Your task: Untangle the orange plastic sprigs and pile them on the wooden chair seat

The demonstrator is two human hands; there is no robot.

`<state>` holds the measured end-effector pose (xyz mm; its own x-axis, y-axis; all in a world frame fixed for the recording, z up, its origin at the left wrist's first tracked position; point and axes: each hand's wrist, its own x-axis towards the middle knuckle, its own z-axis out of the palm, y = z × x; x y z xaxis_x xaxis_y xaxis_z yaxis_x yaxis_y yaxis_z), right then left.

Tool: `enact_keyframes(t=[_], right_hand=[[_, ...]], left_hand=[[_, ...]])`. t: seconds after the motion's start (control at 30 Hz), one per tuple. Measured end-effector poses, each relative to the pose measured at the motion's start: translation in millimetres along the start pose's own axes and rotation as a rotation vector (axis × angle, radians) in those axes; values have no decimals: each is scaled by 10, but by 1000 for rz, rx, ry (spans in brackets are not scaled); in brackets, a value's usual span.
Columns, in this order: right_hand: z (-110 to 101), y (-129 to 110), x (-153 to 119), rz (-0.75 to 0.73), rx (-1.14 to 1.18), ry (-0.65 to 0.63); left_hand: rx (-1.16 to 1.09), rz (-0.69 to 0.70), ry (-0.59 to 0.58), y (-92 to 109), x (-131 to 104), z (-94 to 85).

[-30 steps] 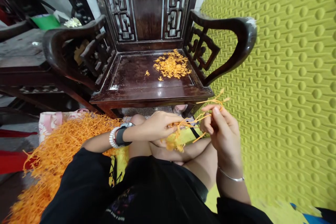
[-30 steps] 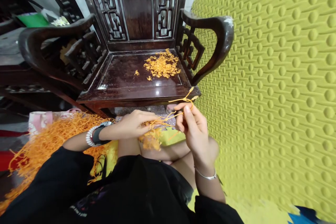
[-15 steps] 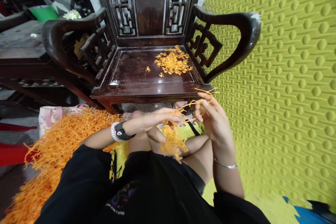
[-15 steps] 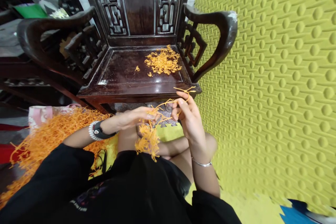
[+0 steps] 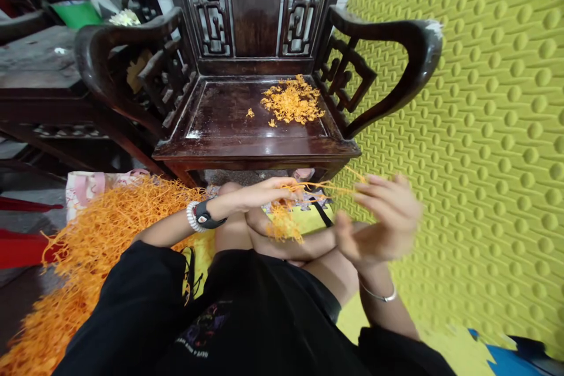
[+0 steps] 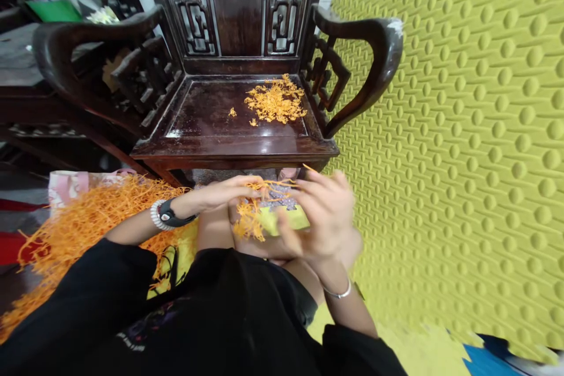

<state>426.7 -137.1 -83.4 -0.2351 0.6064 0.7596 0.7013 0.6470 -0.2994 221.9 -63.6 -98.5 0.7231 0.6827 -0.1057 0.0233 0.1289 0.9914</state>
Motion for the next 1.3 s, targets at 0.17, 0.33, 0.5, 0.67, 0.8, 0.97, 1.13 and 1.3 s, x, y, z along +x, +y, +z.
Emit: enact_keyframes(t=[0.17, 0.33, 0.5, 0.67, 0.8, 0.97, 1.13, 1.3], right_hand=[[163, -59, 266, -79, 157, -392], [131, -8, 222, 126, 207, -615], [126, -19, 216, 297, 295, -746], [111, -47, 222, 403, 336, -797], [114, -69, 176, 391, 409, -805], [189, -27, 108, 465, 701, -846], [161, -46, 35, 634, 1030, -1101], [11, -145, 58, 525, 980, -1134]], left_hand=[[52, -30, -55, -56, -74, -91], [107, 34, -105, -4, -187, -158], [323, 17, -107, 52, -244, -215], [277, -128, -118, -44, -248, -201], [276, -8, -157, -86, -259, -85], [648, 174, -69, 39, -352, 36], [861, 97, -245, 218, -586, 81], [1084, 274, -188, 330, -815, 138]])
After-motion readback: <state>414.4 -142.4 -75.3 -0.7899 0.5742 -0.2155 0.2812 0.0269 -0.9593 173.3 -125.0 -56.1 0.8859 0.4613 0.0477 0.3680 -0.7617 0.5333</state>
